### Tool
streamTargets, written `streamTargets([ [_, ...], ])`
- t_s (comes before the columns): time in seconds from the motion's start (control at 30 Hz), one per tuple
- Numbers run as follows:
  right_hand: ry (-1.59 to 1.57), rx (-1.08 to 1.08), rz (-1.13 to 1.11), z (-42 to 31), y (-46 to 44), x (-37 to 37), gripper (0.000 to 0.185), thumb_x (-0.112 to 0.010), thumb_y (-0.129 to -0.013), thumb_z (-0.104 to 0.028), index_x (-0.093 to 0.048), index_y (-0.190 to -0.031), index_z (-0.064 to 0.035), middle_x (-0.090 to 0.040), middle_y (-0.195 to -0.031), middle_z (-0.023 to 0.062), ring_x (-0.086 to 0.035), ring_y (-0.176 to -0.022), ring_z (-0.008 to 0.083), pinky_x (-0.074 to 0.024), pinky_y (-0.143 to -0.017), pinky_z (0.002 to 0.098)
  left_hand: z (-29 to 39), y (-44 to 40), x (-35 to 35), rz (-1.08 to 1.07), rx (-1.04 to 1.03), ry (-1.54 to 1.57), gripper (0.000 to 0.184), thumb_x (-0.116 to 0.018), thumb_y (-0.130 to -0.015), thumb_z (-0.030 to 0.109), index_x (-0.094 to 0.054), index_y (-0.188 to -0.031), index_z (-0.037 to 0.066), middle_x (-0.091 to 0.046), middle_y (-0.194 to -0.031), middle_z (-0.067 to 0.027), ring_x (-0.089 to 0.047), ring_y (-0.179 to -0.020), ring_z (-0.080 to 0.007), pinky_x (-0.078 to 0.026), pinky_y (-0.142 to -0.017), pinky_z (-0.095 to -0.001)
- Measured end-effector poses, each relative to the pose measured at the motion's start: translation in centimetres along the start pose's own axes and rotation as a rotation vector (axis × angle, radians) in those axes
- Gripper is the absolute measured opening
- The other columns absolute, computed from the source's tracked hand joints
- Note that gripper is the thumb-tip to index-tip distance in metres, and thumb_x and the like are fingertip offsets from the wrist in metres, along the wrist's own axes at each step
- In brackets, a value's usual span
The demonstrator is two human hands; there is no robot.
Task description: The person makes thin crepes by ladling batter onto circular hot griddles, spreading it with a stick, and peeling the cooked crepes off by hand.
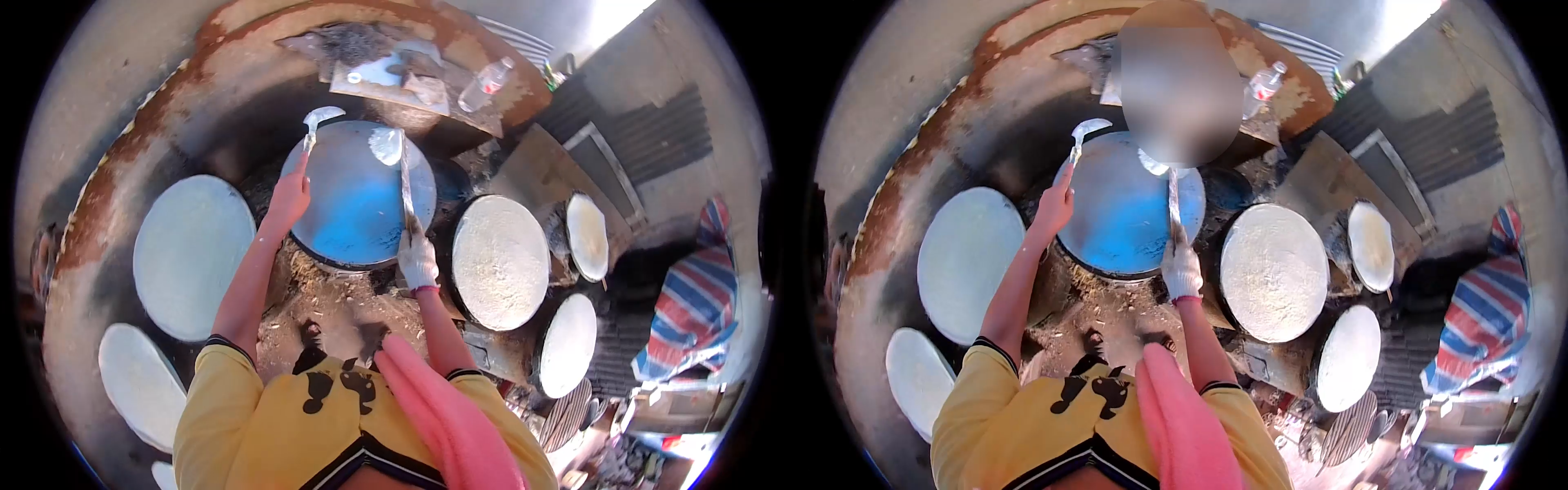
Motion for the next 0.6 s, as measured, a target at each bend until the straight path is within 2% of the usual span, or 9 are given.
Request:
streamTargets([
  [0.07,0.045,0.047,-0.052,-1.5,-1.4,-0.3,0.048,-0.04,-0.092,-0.03,-0.03,-0.139,-0.0205,-0.059,-0.103,0.0275,-0.059,-0.09,0.0425,-0.0466,-0.08,0.0497,-0.8,3.2,1.3,0.163,-0.045,0.236,0.061,-0.049,-0.085,0.009,-0.025,-0.142,0.01,-0.063,-0.087,-0.0195,-0.063,-0.083,-0.0343,-0.048,-0.074,-0.0429],
  [0.1,0.061,0.111,-0.055,-1.4,-2.9,-1.4,0.048,-0.039,-0.093,-0.03,-0.029,-0.139,-0.0205,-0.059,-0.104,0.0273,-0.059,-0.091,0.0428,-0.0467,-0.08,0.0497,-0.7,5.0,2.0,0.43,-0.382,0.21,0.059,-0.049,-0.087,0.007,-0.028,-0.142,0.011,-0.06,-0.074,-0.013,-0.06,-0.061,-0.0232,-0.047,-0.058,-0.0382],
  [0.2,0.132,0.238,-0.201,-2.7,-2.9,-2.0,0.048,-0.037,-0.093,-0.034,-0.031,-0.137,-0.0148,-0.059,-0.108,0.0252,-0.057,-0.098,0.0416,-0.0465,-0.084,0.0491,2.1,10.3,4.2,-0.073,0.246,0.955,0.055,-0.046,-0.089,0.006,-0.029,-0.142,0.013,-0.051,-0.069,-0.0038,-0.046,-0.046,-0.0103,-0.04,-0.042,-0.029],
  [0.23,0.189,0.263,-0.234,-3.5,-2.1,-1.0,0.048,-0.036,-0.093,-0.035,-0.034,-0.136,-0.0129,-0.059,-0.109,0.0247,-0.057,-0.1,0.0411,-0.0463,-0.085,0.049,3.6,11.7,4.9,-0.051,0.277,1.132,0.053,-0.043,-0.092,0.005,-0.03,-0.141,0.016,-0.042,-0.066,0.0009,-0.036,-0.039,-0.0052,-0.031,-0.036,-0.0211],
  [0.27,0.248,0.275,-0.259,-3.8,-1.4,0.1,0.048,-0.036,-0.094,-0.036,-0.036,-0.134,-0.0109,-0.059,-0.11,0.0242,-0.057,-0.101,0.0406,-0.0462,-0.085,0.0489,4.2,12.9,5.8,-0.04,0.3,1.13,0.052,-0.042,-0.092,0.005,-0.03,-0.141,0.016,-0.042,-0.066,0.0006,-0.036,-0.04,-0.0055,-0.032,-0.037,-0.0214],
  [0.3,0.232,0.201,-0.289,-3.1,-1.6,1.3,0.045,-0.038,-0.093,-0.038,-0.041,-0.133,-0.0195,-0.056,-0.114,0.0233,-0.054,-0.104,0.0409,-0.0438,-0.09,0.0435,4.4,13.6,6.5,-0.041,0.314,1.132,0.052,-0.042,-0.092,0.005,-0.03,-0.141,0.016,-0.042,-0.066,0.0004,-0.037,-0.04,-0.0057,-0.032,-0.037,-0.0217],
  [0.4,0.083,0.19,-0.005,3.4,-5.8,1.4,0.045,-0.043,-0.091,-0.034,-0.041,-0.134,-0.018,-0.057,-0.11,0.0251,-0.055,-0.102,0.0403,-0.0452,-0.087,0.045,3.5,14.5,8.2,-0.028,0.293,1.151,0.051,-0.041,-0.092,0.006,-0.031,-0.141,0.016,-0.043,-0.066,0.0001,-0.037,-0.039,-0.0063,-0.032,-0.037,-0.0223],
  [0.5,0.287,0.258,-0.129,0.2,-5.8,1.0,0.047,-0.038,-0.092,-0.031,-0.039,-0.134,-0.01,-0.06,-0.103,0.0265,-0.059,-0.094,0.0414,-0.0468,-0.081,0.0484,2.6,14.8,9.2,-0.004,0.26,1.223,0.051,-0.04,-0.091,0.005,-0.031,-0.14,0.015,-0.044,-0.066,0.0002,-0.037,-0.039,-0.0064,-0.032,-0.037,-0.0218],
  [0.6,0.206,0.372,-0.138,-3.4,-4.5,-0.3,0.044,-0.042,-0.091,-0.031,-0.042,-0.133,-0.0154,-0.057,-0.107,0.0292,-0.056,-0.099,0.0431,-0.0451,-0.086,0.0466,2.6,15.3,8.9,0.017,0.272,1.265,0.05,-0.04,-0.092,0.005,-0.031,-0.14,0.014,-0.044,-0.066,0.0002,-0.037,-0.039,-0.0063,-0.032,-0.038,-0.0212],
])
Point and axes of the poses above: each hand's wrist, its own y-axis away from the middle knuckle, its own x-axis out of the back of the hand, z = x × y, the point moved 6 cm from there along -y, towards the middle knuckle
